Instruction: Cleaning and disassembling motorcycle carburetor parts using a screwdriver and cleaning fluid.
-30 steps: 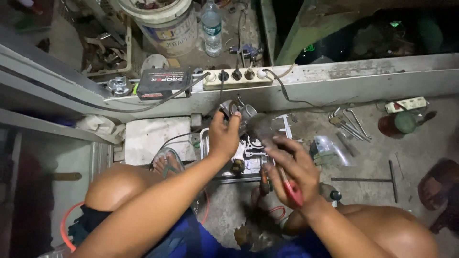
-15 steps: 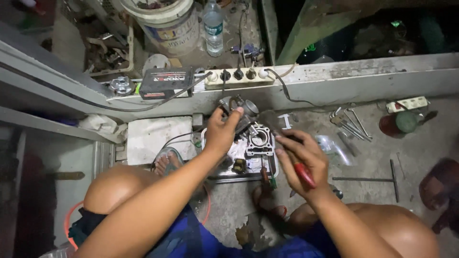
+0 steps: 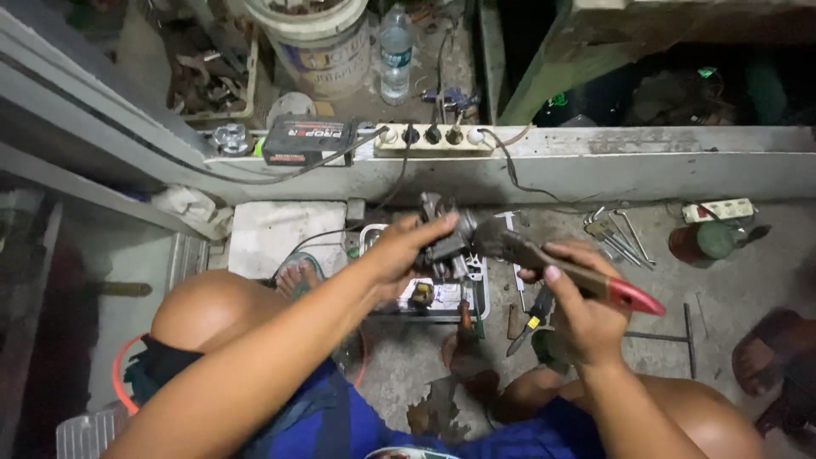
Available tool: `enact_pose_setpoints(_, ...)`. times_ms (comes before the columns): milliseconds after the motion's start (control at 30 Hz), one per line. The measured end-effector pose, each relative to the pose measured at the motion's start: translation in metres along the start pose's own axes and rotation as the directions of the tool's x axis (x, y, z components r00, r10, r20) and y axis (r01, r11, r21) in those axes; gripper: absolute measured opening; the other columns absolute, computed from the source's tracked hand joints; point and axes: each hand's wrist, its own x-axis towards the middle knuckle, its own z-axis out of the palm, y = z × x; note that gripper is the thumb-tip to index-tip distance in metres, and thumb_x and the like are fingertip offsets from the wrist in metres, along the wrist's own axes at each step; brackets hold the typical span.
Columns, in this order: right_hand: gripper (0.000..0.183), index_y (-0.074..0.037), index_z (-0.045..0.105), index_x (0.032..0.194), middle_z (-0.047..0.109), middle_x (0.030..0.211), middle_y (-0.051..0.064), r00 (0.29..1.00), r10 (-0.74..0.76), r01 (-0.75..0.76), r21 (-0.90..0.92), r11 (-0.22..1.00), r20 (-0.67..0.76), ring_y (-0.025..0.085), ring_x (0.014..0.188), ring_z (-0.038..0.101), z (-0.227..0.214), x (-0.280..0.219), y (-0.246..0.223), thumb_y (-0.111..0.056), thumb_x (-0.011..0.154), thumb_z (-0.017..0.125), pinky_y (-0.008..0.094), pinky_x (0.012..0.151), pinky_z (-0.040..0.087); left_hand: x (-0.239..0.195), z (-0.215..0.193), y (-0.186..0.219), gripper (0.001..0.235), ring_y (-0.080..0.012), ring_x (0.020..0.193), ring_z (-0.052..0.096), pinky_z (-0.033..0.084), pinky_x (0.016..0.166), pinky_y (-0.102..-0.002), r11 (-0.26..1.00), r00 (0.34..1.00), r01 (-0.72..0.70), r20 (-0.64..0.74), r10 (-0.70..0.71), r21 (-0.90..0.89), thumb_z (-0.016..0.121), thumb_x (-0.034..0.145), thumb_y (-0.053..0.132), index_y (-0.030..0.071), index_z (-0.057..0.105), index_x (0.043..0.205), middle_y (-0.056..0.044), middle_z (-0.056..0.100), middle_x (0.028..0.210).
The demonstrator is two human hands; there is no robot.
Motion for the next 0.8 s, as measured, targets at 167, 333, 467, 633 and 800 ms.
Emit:
enact_pose_setpoints(167, 0.028, 0.000, 0.077, 0.107, 0.076, 0.099, 0.018, 0.943, -0.275, 0.309, -0.179, 0.934, 0.188, 0.036, 0.095, 0.074, -0.004, 0.005, -0.027, -0.007, 0.081, 0.082, 0.043, 0.085, 0.056, -0.047, 0.021, 0.015, 0.054, -0.0344, 0.074, 0.074, 0.063, 0.067, -0.049, 0.996, 0.996, 0.092, -0.006, -0.092, -0.013, 0.089, 0.079, 0.033, -0.005, 0.061, 0.104, -0.025, 0.070, 0.087)
enact_pose_setpoints(333, 0.029, -0.002, 0.078, 0.107, 0.078, 0.097, 0.017, 0.880, -0.371, 0.440, -0.213, 0.873, 0.297, 0.038, 0.087, 0.076, 0.009, -0.002, -0.037, -0.006, 0.079, 0.081, 0.046, 0.079, 0.060, -0.038, 0.011, 0.000, 0.054, -0.0334, 0.070, 0.074, 0.064, 0.062, -0.044, 0.998, 0.998, 0.066, -0.020, -0.067, -0.012, 0.088, 0.079, 0.028, -0.007, 0.058, 0.106, -0.025, 0.068, 0.084)
enact_pose_setpoints(467, 0.027, -0.004, 0.080, 0.106, 0.077, 0.092, 0.017, 0.865, -0.418, 0.490, -0.294, 0.821, 0.277, 0.037, 0.080, 0.075, 0.020, -0.010, -0.023, -0.006, 0.079, 0.081, 0.042, 0.072, 0.060, -0.055, 0.039, 0.008, 0.054, -0.0316, 0.075, 0.072, 0.061, 0.065, -0.042, 0.963, 0.996, -0.022, -0.079, 0.044, 0.267, 0.090, 0.070, 0.029, 0.003, 0.066, 0.111, -0.019, 0.068, 0.083)
enact_pose_setpoints(633, 0.023, 0.000, 0.080, 0.104, 0.076, 0.091, 0.020, 0.839, -0.490, 0.540, -0.250, 0.803, 0.237, 0.038, 0.076, 0.075, 0.040, -0.008, -0.022, -0.001, 0.082, 0.078, 0.043, 0.071, 0.060, -0.057, 0.041, 0.013, 0.062, -0.0295, 0.086, 0.072, 0.057, 0.077, -0.040, 0.793, 0.972, -0.061, -0.144, 0.185, 0.606, 0.088, 0.061, 0.034, 0.009, 0.068, 0.114, -0.015, 0.071, 0.086)
enact_pose_setpoints(800, 0.022, 0.000, 0.080, 0.103, 0.076, 0.089, 0.020, 0.880, -0.404, 0.462, -0.250, 0.851, 0.249, 0.039, 0.074, 0.075, 0.043, -0.022, -0.003, -0.004, 0.082, 0.079, 0.045, 0.067, 0.060, -0.023, 0.009, -0.019, 0.070, -0.0321, 0.068, 0.066, 0.060, 0.045, -0.040, 0.999, 0.945, -0.054, -0.324, 0.053, 0.005, 0.088, 0.073, 0.020, -0.005, 0.056, 0.130, -0.023, 0.061, 0.092)
